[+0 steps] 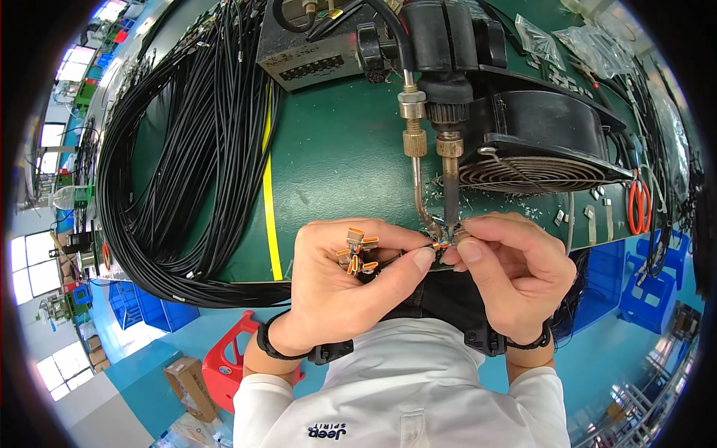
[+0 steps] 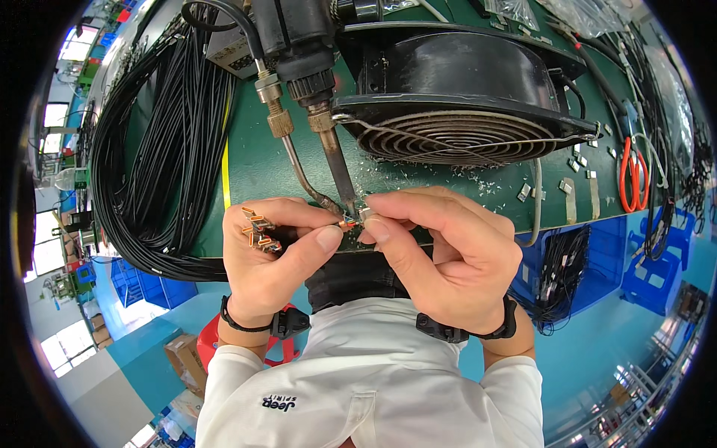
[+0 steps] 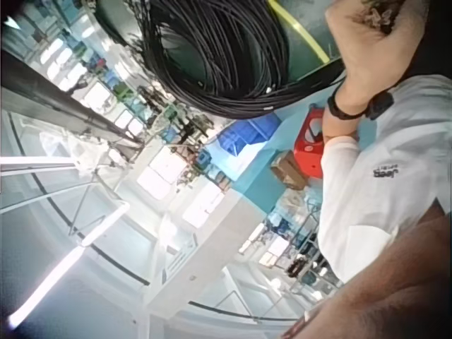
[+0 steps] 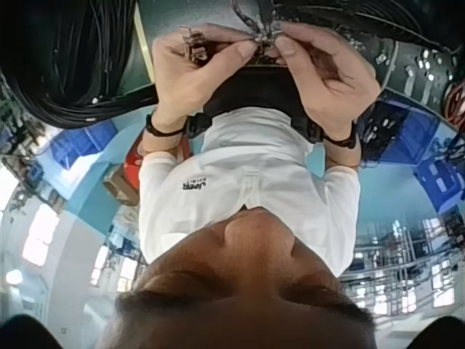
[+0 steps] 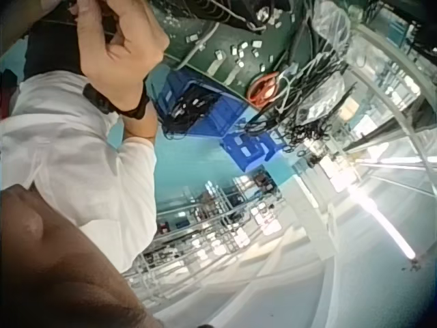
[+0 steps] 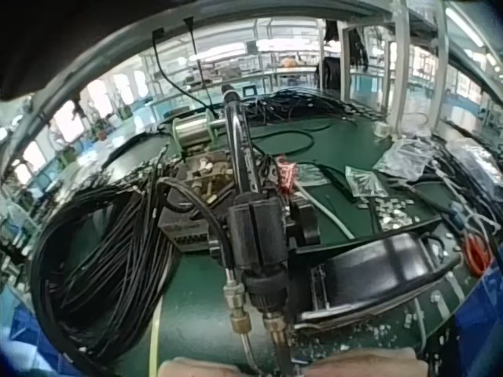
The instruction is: The person aligns a wire with a connector, trims it with pliers, and positions the assembly against a soldering iron. They then repeat the process, aligning another wire with a connector and holding it against the soldering iron to be joined.
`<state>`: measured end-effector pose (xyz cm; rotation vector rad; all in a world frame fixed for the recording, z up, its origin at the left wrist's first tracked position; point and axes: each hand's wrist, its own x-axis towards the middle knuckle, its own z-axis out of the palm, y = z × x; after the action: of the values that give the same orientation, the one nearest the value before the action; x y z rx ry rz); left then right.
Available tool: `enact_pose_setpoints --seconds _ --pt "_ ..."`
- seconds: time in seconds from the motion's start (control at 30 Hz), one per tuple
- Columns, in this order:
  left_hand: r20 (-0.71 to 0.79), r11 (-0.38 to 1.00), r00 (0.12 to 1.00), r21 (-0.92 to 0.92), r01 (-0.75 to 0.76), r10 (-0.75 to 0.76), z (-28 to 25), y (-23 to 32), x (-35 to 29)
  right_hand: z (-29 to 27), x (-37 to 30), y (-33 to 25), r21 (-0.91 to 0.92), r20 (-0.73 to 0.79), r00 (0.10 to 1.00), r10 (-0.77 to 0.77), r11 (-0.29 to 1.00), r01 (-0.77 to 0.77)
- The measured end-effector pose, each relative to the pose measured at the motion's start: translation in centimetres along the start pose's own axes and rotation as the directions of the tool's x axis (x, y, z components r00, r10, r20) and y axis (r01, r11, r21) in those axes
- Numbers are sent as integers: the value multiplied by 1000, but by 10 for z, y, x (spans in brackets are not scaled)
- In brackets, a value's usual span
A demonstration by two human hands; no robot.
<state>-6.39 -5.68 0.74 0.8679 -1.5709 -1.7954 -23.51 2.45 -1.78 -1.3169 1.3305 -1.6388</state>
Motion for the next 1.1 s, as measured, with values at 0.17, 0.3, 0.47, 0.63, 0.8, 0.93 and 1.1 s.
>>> enact_pose_setpoints --seconds 0.17,0.3,0.47,0.63,0.8,0.93,1.1 --pt "9 1000 1000 13 -12 11 -1 -1 0 0 0 -1 7 -1 1000 -5 1000 5" --pt "-7 1000 1000 3 6 -6 1 0 0 0 0 -1 16 -6 1000 -7 1000 7" --pt "2 999 1000 43 21 -21 -1 -1 -1 -1 0 0 1 6 1000 12 1000 -12" --pt "-71 996 994 2 86 -85 5 2 -1 -1 -1 0 11 -9 1000 13 1000 -13" --pt "-66 999 998 49 -7 10 5 -3 -2 -1 -2 -1 52 -12 999 41 998 -41" --pt "-34 995 998 86 -51 54 2 -6 -1 -1 -3 1 56 -16 1000 14 998 -13" --pt "18 986 995 129 -102 101 0 -8 0 -1 -4 0 70 -27 999 41 997 -39"
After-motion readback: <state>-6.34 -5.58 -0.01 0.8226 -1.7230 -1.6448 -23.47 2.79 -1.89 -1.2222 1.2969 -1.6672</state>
